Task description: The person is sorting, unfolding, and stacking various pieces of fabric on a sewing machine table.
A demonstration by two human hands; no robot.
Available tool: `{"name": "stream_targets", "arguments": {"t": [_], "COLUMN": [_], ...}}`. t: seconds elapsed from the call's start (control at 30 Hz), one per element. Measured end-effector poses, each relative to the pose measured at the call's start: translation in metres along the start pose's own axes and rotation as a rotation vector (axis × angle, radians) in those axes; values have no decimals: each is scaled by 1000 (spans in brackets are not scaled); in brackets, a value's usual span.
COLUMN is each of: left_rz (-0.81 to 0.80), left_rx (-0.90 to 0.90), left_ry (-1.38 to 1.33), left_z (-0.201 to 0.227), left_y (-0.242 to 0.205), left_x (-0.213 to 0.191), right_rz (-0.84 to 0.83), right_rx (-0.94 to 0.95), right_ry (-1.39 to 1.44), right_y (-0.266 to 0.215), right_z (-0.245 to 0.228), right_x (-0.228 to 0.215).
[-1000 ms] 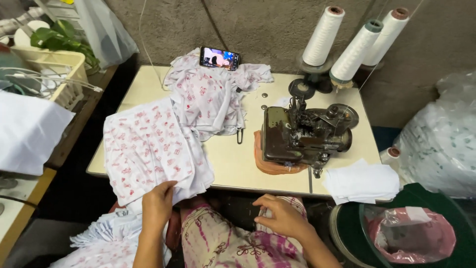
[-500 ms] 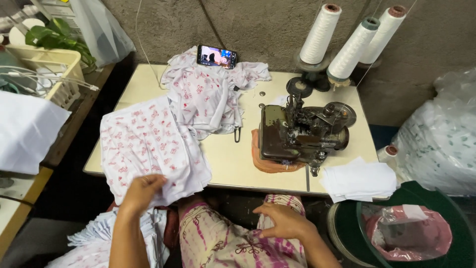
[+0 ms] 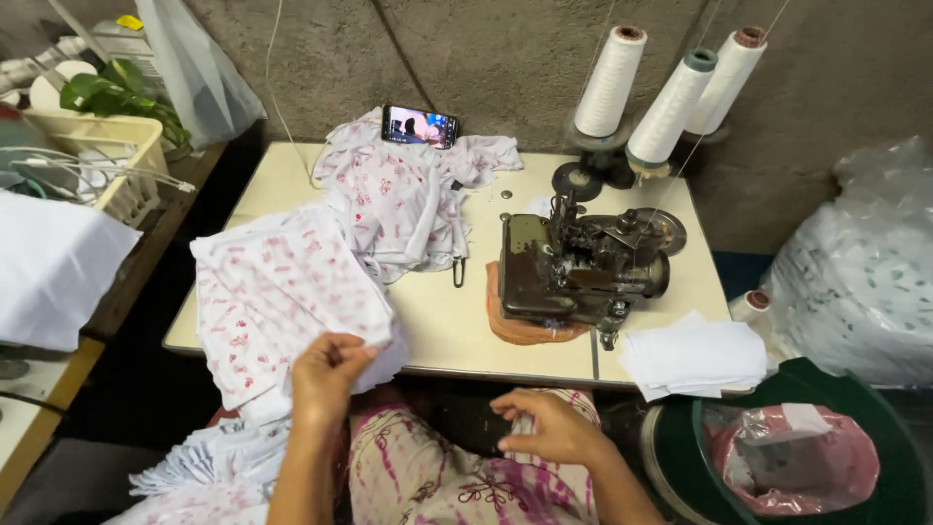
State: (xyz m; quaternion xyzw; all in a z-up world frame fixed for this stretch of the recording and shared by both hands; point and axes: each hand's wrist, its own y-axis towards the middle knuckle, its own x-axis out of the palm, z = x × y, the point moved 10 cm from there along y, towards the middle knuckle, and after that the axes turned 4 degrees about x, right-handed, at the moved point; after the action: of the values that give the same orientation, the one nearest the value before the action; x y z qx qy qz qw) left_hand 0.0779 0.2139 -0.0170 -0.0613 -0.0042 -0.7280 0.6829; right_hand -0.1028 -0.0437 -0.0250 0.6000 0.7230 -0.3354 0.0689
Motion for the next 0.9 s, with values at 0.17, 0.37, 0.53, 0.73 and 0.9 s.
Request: {"name": "stream_targets", "arguments": {"t": [0.17, 0.37, 0.53, 0.73, 0.9], "left_rz": [-78, -133, -73, 32, 25], "left_rx": [-91, 296, 380, -57, -147], "left_ry": [388, 896, 936, 448, 360], "left_z": [-34, -61, -28, -30, -40], "left_y": [-4, 5, -7, -15, -5], "left_x": [0, -16, -19, -21, -25], "right_rz": [22, -45, -26, -74, -371], "right_rx": [-22, 34, -41, -25, 84], "right_ry": [96, 59, -8, -32, -196], "right_y": [15, 22, 27, 25, 11], "right_z": [-21, -21, -19, -16, -4], "right_x": [1, 18, 23, 26, 44]}}
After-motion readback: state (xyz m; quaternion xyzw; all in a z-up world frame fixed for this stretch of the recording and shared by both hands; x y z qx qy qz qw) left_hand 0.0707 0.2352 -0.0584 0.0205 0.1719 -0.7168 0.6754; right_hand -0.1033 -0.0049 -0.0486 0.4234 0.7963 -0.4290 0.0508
